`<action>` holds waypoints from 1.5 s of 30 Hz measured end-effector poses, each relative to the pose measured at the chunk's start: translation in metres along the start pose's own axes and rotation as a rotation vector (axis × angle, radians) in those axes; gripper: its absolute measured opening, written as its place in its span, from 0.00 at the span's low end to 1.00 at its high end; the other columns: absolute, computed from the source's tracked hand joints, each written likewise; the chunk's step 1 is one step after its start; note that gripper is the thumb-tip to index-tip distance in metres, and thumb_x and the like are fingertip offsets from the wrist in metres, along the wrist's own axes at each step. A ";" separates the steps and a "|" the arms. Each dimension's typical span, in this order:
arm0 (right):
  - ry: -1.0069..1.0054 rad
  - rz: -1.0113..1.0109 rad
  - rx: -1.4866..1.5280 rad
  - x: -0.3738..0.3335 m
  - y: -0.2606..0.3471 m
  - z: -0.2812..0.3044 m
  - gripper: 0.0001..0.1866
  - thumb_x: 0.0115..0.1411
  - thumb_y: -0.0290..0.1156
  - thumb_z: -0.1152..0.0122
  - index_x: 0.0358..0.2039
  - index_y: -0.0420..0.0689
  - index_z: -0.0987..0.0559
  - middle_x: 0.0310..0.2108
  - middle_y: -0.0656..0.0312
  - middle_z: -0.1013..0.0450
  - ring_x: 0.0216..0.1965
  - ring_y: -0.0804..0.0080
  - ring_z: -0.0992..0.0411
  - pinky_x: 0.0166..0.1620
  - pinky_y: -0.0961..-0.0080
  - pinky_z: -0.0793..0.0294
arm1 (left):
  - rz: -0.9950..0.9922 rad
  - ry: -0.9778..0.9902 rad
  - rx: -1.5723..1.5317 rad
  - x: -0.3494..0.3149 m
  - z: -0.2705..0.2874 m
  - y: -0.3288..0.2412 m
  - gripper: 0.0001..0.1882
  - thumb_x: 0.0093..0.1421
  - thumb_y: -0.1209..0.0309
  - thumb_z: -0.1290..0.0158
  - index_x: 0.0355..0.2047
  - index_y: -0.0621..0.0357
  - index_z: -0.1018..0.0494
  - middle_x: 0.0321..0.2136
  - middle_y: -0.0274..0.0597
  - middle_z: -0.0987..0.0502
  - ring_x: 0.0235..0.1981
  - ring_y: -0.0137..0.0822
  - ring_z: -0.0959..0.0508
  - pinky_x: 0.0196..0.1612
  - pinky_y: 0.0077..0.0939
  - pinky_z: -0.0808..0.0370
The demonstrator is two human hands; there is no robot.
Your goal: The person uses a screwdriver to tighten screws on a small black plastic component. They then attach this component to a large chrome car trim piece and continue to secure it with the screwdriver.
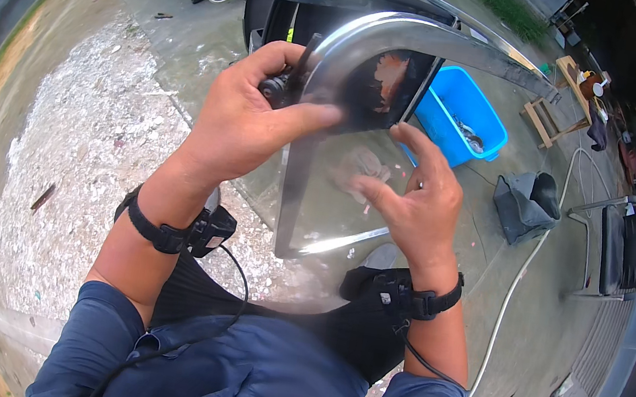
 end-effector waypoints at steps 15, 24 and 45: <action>-0.327 -0.131 -0.040 -0.003 -0.099 0.056 0.17 0.69 0.42 0.49 0.33 0.41 0.25 0.24 0.65 0.30 0.26 0.79 0.32 0.31 0.79 0.35 | 0.324 -0.055 -0.365 0.049 -0.049 0.116 0.22 0.61 0.61 0.38 0.48 0.63 0.28 0.32 0.36 0.21 0.30 0.25 0.21 0.35 0.20 0.23; -0.474 -0.180 0.157 0.001 -0.135 0.098 0.16 0.70 0.40 0.49 0.43 0.39 0.26 0.27 0.64 0.30 0.28 0.80 0.32 0.31 0.82 0.37 | 0.624 -0.714 -0.883 0.036 0.121 0.349 0.08 0.66 0.68 0.48 0.38 0.60 0.30 0.44 0.55 0.24 0.45 0.47 0.21 0.39 0.37 0.21; -0.437 -0.200 -0.249 0.057 -0.094 0.123 0.22 0.59 0.35 0.38 0.51 0.37 0.28 0.30 0.62 0.30 0.33 0.78 0.34 0.41 0.80 0.39 | 0.405 -0.622 -1.226 0.108 0.141 0.388 0.15 0.66 0.72 0.53 0.50 0.68 0.29 0.49 0.52 0.23 0.50 0.48 0.22 0.57 0.47 0.25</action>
Point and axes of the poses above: each hand's wrist, its own x-axis towards the middle knuckle, its own z-axis out of the back of the hand, y = z × x, the point moved 8 cm from there along x, towards the middle knuckle
